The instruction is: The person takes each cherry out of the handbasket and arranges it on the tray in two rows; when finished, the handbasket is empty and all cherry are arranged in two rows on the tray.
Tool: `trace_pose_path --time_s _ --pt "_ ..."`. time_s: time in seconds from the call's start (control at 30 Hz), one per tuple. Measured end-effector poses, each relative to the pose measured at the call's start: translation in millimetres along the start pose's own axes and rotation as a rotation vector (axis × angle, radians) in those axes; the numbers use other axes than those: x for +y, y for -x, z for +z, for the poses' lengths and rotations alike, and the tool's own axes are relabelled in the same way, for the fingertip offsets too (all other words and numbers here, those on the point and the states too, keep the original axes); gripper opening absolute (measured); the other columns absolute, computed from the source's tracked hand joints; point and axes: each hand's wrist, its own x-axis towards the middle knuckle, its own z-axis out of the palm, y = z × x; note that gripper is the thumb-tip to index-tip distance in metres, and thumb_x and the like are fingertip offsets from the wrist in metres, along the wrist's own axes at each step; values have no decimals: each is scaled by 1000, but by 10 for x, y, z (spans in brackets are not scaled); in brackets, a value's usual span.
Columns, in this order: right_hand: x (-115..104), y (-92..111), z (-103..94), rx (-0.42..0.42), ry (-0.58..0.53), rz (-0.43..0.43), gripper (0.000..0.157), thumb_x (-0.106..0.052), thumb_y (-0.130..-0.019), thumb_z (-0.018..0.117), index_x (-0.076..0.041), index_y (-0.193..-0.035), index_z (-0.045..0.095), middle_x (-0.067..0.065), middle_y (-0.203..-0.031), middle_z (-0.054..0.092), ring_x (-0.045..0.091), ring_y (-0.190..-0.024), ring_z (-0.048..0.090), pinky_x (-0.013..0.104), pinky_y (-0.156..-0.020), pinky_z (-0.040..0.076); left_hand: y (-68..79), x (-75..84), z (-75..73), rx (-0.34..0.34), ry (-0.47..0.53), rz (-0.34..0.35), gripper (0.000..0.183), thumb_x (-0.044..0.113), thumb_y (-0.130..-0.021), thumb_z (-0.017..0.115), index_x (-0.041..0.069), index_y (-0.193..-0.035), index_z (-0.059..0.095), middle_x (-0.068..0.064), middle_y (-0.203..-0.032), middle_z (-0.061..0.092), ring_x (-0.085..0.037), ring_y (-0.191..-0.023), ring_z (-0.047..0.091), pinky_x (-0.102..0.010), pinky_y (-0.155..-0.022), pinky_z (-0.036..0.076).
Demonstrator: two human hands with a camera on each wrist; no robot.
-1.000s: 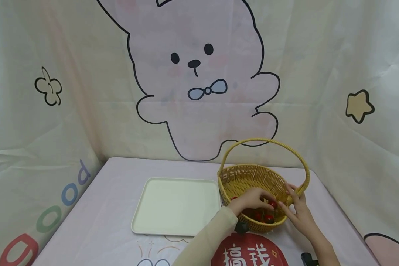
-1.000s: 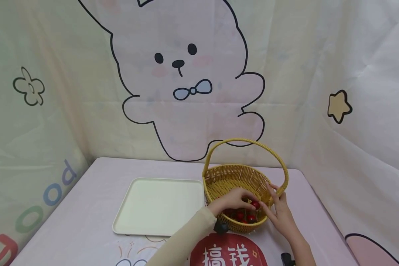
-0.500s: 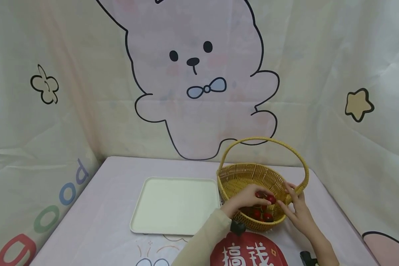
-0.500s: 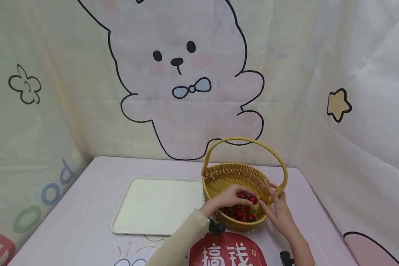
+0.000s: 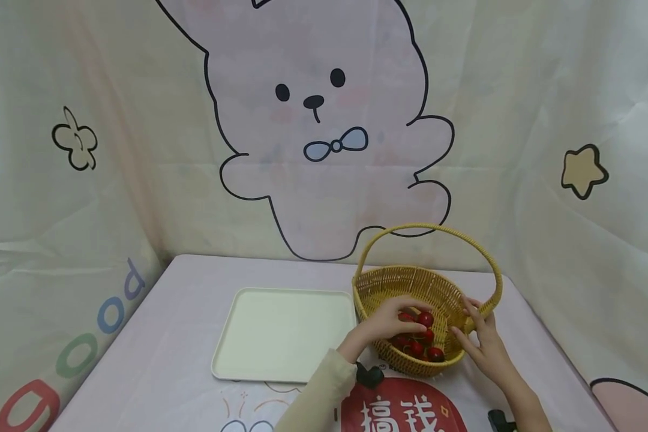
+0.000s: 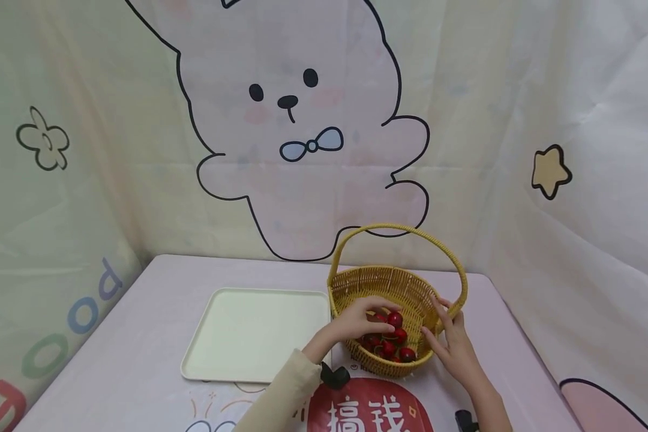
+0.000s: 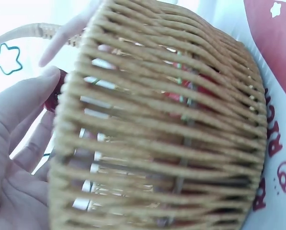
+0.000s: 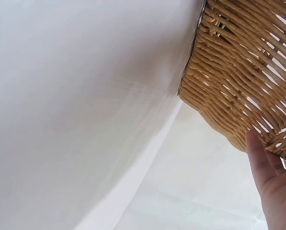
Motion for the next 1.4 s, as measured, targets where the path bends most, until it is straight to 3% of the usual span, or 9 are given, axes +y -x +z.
trace_pose_path --time_s 0.1,0.3,0.4,0.57,0.7,0.97,1.17,1.4 --pt "-6 -7 11 5 0 -9 80 5 -73 72 -7 -142 33 19 -135 31 11 -107 44 1 -84 27 85 21 -89 26 -21 0 40 25 -85 67 18 -125 59 5 -118 58 -1 -100 56 -14 -80 47" --pt "-25 -27 22 10 -5 -37 79 6 -73 72 -7 -141 34 18 -135 32 18 -106 46 2 -84 27 250 3 -278 137 -95 72 38 28 -84 68 18 -120 62 5 -112 57 -1 -97 57 -16 -82 47" --pt "-23 -32 24 13 -8 -55 79 6 -73 72 -6 -141 34 19 -135 33 21 -105 47 2 -84 28 341 -16 -374 188 -63 81 37 24 -82 70 17 -118 62 4 -110 58 -3 -94 59 -17 -78 49" --pt "-19 -22 16 16 -3 -62 79 6 -72 72 -6 -140 35 19 -133 33 11 -107 45 3 -83 30 491 -56 -512 219 -18 43 36 24 -82 71 20 -116 61 3 -106 62 -5 -83 60 -19 -68 51" --pt "-14 -10 18 13 2 -53 78 5 -73 72 -6 -141 34 19 -134 33 11 -107 45 5 -82 31 598 -98 -606 232 9 -6 36 24 -82 70 23 -116 60 3 -105 63 -5 -75 61 -21 -66 50" --pt "6 27 27 14 -11 -29 79 5 -73 72 -8 -142 34 18 -134 33 -10 -111 34 2 -83 28 768 -212 -769 256 73 -67 38 15 -83 69 19 -119 59 1 -118 60 -6 -82 66 -23 -73 52" --pt "-2 29 15 3 10 -2 79 3 -75 72 -10 -143 33 16 -135 32 -12 -111 31 5 -81 32 839 -329 -862 309 28 -79 39 10 -82 70 18 -118 58 1 -117 61 -9 -83 66 -25 -76 52" --pt "-16 19 -10 0 31 4 81 2 -75 72 -12 -143 32 16 -136 31 -9 -110 34 13 -80 38 867 -482 -901 340 62 -133 39 12 -81 71 14 -118 58 -6 -115 61 -21 -87 66 -32 -76 53"
